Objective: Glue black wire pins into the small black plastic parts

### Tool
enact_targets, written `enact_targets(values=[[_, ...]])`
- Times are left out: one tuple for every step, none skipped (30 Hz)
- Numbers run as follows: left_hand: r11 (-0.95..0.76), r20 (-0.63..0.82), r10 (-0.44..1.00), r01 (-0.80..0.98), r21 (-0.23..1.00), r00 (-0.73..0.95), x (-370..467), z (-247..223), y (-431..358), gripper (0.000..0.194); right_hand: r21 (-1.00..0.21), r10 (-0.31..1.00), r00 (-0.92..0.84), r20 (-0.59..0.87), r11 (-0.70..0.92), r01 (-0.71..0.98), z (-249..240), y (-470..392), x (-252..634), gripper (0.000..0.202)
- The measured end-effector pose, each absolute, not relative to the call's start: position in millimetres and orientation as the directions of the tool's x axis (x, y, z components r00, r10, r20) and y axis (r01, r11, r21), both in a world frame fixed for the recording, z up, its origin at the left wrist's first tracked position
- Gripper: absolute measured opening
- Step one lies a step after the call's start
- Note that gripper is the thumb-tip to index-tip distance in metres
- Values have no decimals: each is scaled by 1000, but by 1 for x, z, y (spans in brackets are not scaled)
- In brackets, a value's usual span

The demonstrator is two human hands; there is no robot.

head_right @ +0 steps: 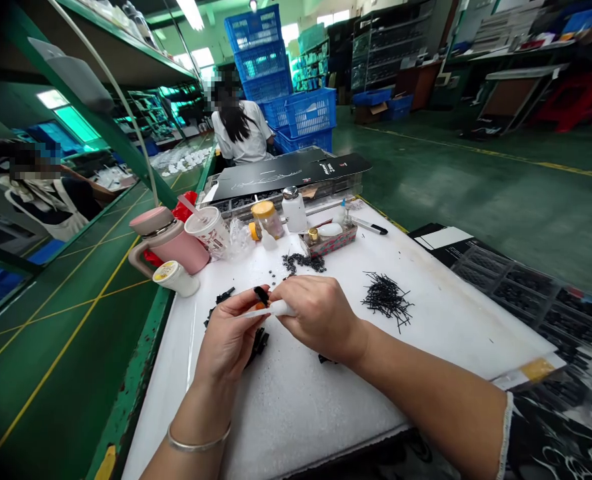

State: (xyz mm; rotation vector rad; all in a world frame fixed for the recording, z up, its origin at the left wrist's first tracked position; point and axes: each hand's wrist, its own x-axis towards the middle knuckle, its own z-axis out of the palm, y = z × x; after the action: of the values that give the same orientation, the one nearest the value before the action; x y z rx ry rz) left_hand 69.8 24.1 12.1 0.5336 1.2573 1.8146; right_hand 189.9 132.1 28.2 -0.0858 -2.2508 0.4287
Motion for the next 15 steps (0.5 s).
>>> enact_targets(values=[[-151,-75,821,-340,928,-566,70,11,24,24,-358,214,-663,717,930,-87,28,132,190,5],[-163,-29,816,-279,946,-578,70,10,25,22,-398,239,-670,703,913,-92,28,132,189,5],[-178,16,809,-220,959,-587,71,9,25,21,-451,276,-678,681,888,-90,28,132,189,5],[-190,51,803,-173,966,-594,71,9,25,19,-513,325,-691,646,854,-79,28,132,189,4],[-195,71,798,-145,970,-598,71,9,24,18,-583,378,-706,599,810,-60,29,132,188,4],[-195,75,796,-136,971,-601,71,9,24,18,-654,432,-723,539,756,-36,30,132,188,5],[-190,66,794,-145,971,-605,71,9,24,19,-720,479,-738,475,694,-14,31,133,188,8],[-185,47,792,-166,969,-608,70,10,24,21,-777,510,-754,414,629,-1,31,134,187,11],[-177,24,793,-193,965,-609,70,10,24,22,-824,529,-768,362,566,2,32,135,186,14],[-168,-2,795,-223,960,-606,69,11,24,24,-861,537,-780,322,509,-5,32,136,186,15],[-158,-28,800,-255,954,-599,68,11,23,24,-887,538,-789,296,461,-18,32,138,185,16],[-147,-54,807,-289,946,-588,68,11,23,24,-904,535,-797,280,426,-32,31,139,184,16],[-134,-79,817,-321,938,-572,67,12,23,24,-915,529,-805,270,401,-44,30,141,184,17],[-121,-100,826,-348,930,-554,67,12,23,23,-922,524,-811,262,385,-49,29,142,183,17],[-110,-115,836,-368,923,-537,66,13,23,22,-925,519,-816,255,376,-50,28,143,183,18]])
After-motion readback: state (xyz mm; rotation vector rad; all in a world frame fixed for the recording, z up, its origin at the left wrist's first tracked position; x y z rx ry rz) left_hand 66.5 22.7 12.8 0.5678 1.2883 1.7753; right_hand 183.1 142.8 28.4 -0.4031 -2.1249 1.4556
